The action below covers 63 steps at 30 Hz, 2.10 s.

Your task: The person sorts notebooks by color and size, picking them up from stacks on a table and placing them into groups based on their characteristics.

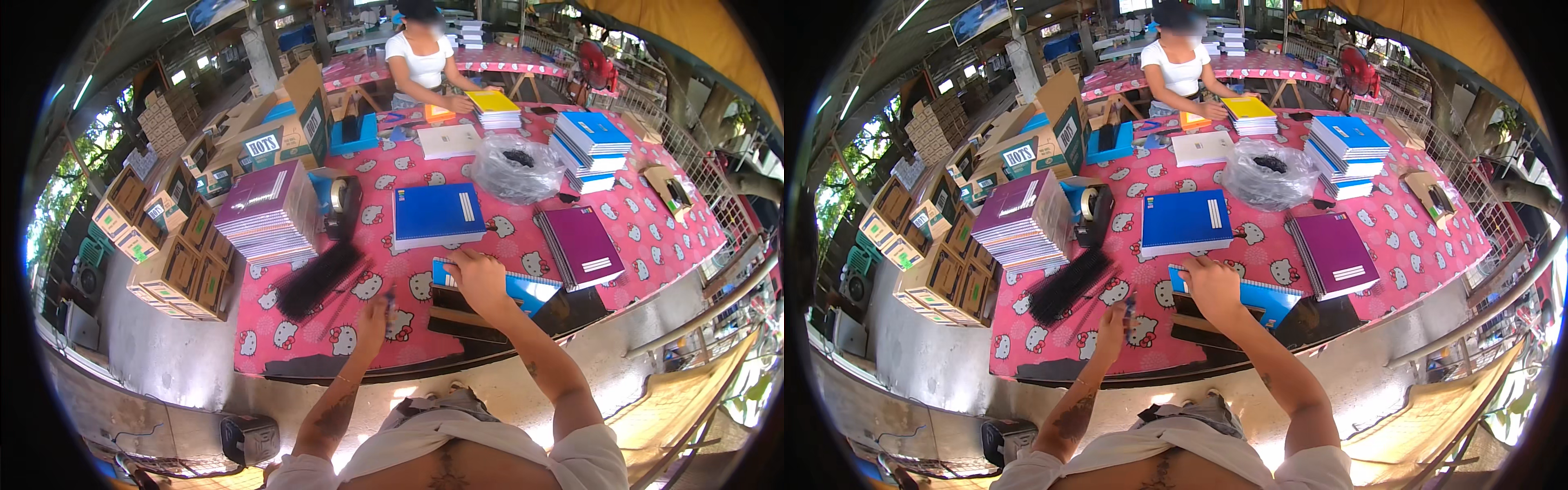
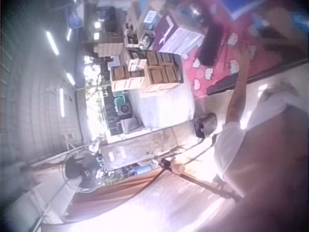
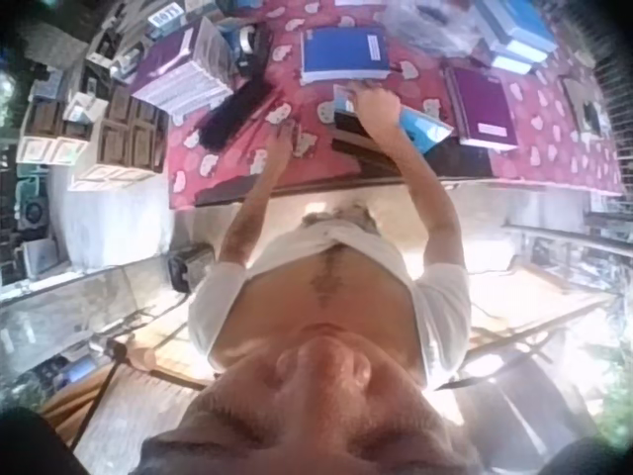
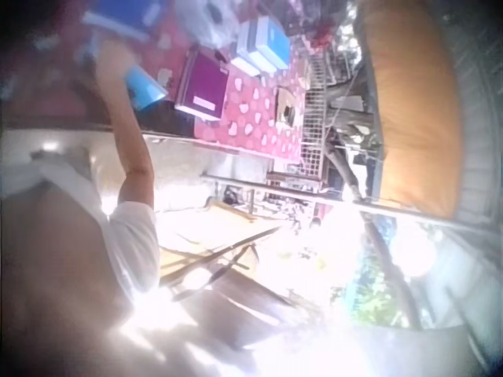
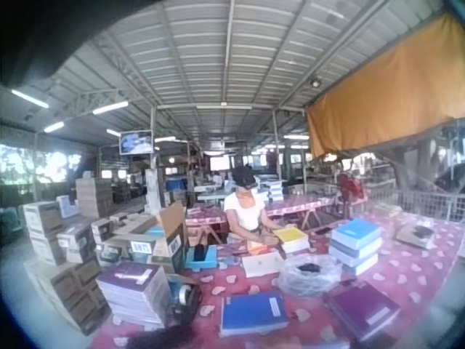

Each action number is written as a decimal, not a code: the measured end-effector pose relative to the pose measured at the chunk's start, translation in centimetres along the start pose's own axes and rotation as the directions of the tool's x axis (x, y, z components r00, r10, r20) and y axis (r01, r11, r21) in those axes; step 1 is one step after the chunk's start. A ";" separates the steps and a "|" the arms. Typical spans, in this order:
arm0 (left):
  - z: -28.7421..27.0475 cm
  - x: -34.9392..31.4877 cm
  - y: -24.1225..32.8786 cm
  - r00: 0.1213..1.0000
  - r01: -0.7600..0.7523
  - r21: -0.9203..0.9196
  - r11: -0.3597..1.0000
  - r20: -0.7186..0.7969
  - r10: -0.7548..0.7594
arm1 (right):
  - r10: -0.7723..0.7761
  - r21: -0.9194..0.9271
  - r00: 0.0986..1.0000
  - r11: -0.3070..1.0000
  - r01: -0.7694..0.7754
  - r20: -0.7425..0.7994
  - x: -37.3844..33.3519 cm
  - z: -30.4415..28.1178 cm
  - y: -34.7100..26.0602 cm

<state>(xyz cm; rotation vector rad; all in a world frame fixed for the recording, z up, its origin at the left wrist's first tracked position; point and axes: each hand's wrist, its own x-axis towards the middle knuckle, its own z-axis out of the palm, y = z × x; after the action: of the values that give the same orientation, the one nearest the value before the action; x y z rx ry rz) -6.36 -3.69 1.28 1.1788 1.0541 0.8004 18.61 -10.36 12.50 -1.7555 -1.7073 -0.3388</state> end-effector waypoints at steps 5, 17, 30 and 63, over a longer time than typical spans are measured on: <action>5.3 -2.5 7.0 0.907 0.254 -0.345 0.903 0.410 -0.098 | 0.139 0.086 0.985 0.985 -0.148 0.099 0.1 -1.4 -0.2; 5.7 -0.6 9.0 0.804 0.400 -0.363 0.841 0.580 -0.132 | 0.133 0.088 0.988 0.986 -0.140 0.083 0.2 -0.9 0.1; 3.8 1.3 10.7 0.905 -0.259 0.383 0.887 0.416 0.085 | 0.020 -0.076 0.999 0.997 -0.023 -0.034 -0.5 -4.1 0.6; 17.0 19.6 7.0 0.542 -0.727 0.685 -0.043 0.611 0.577 | 0.799 -0.041 0.599 0.602 -0.798 0.054 -12.7 -10.1 51.6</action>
<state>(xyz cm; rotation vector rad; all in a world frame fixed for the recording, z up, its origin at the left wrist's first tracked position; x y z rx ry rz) 16.34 10.27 4.55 2.9202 0.6832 0.7877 69.21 -23.09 -1.61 -2.3520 -0.7709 0.1283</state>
